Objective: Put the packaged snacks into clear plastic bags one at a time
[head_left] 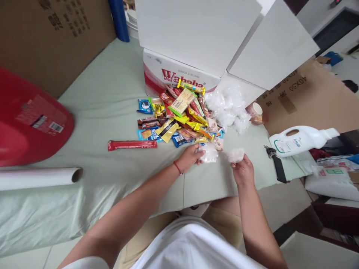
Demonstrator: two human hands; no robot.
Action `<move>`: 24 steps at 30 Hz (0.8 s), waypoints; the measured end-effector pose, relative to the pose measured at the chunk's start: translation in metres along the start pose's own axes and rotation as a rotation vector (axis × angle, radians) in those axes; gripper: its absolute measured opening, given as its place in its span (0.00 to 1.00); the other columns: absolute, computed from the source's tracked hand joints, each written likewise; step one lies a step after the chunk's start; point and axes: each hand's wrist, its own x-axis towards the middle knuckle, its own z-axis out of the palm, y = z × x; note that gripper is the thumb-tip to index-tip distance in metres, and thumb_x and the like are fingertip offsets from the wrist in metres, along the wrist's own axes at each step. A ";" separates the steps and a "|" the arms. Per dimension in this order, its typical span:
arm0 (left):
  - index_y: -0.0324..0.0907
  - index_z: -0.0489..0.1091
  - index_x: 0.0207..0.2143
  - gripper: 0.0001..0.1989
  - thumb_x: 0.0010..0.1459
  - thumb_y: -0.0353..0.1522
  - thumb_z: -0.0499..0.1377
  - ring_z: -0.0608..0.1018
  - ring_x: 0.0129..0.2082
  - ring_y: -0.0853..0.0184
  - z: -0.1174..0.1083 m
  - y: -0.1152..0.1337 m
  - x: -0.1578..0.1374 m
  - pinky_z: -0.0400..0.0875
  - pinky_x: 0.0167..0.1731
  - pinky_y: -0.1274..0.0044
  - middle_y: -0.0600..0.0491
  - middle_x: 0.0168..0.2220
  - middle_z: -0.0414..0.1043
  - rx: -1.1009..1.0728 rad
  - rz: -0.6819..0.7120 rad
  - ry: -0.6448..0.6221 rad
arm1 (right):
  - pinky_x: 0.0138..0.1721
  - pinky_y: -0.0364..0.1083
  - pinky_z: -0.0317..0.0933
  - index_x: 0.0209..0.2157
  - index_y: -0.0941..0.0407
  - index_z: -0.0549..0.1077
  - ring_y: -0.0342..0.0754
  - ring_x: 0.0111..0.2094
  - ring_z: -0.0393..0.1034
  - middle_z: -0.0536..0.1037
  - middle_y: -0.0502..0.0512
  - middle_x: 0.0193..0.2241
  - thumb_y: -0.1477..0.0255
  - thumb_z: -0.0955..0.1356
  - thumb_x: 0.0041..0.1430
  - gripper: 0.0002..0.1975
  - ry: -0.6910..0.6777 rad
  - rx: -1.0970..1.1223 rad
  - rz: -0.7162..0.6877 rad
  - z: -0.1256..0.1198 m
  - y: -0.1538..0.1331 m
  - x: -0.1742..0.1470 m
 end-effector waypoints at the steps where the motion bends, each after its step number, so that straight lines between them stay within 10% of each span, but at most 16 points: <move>1: 0.41 0.64 0.36 0.28 0.46 0.48 0.74 0.74 0.20 0.75 0.003 0.002 -0.004 0.58 0.16 0.84 0.60 0.27 0.68 -0.024 -0.052 -0.072 | 0.21 0.39 0.52 0.31 0.55 0.74 0.38 0.23 0.60 0.71 0.44 0.24 0.69 0.80 0.37 0.19 0.045 0.021 0.014 -0.013 0.000 -0.001; 6: 0.43 0.63 0.36 0.26 0.47 0.43 0.76 0.76 0.23 0.76 0.063 0.034 0.014 0.64 0.21 0.85 0.59 0.31 0.69 -0.173 -0.144 -0.340 | 0.19 0.38 0.51 0.29 0.56 0.73 0.37 0.21 0.58 0.68 0.42 0.21 0.69 0.81 0.33 0.21 0.199 0.032 0.091 -0.073 0.011 -0.018; 11: 0.49 0.62 0.54 0.29 0.56 0.45 0.71 0.81 0.41 0.64 0.114 0.083 0.061 0.77 0.36 0.74 0.49 0.50 0.72 -0.159 -0.063 -0.158 | 0.19 0.38 0.52 0.28 0.55 0.73 0.37 0.21 0.58 0.68 0.43 0.21 0.67 0.82 0.32 0.22 0.231 0.085 0.077 -0.094 0.015 -0.034; 18: 0.40 0.72 0.36 0.17 0.57 0.45 0.66 0.75 0.29 0.70 0.038 0.024 0.005 0.71 0.32 0.77 0.52 0.32 0.75 0.419 0.079 -0.087 | 0.18 0.38 0.50 0.31 0.54 0.73 0.37 0.21 0.55 0.66 0.44 0.22 0.65 0.82 0.38 0.21 0.049 0.171 0.178 -0.070 0.009 -0.036; 24: 0.41 0.72 0.46 0.21 0.54 0.42 0.68 0.76 0.36 0.67 0.010 0.003 -0.037 0.72 0.34 0.76 0.49 0.43 0.75 0.621 0.247 -0.099 | 0.17 0.35 0.44 0.30 0.56 0.74 0.35 0.19 0.51 0.65 0.42 0.20 0.68 0.82 0.36 0.21 -0.202 0.212 0.441 -0.001 0.015 -0.030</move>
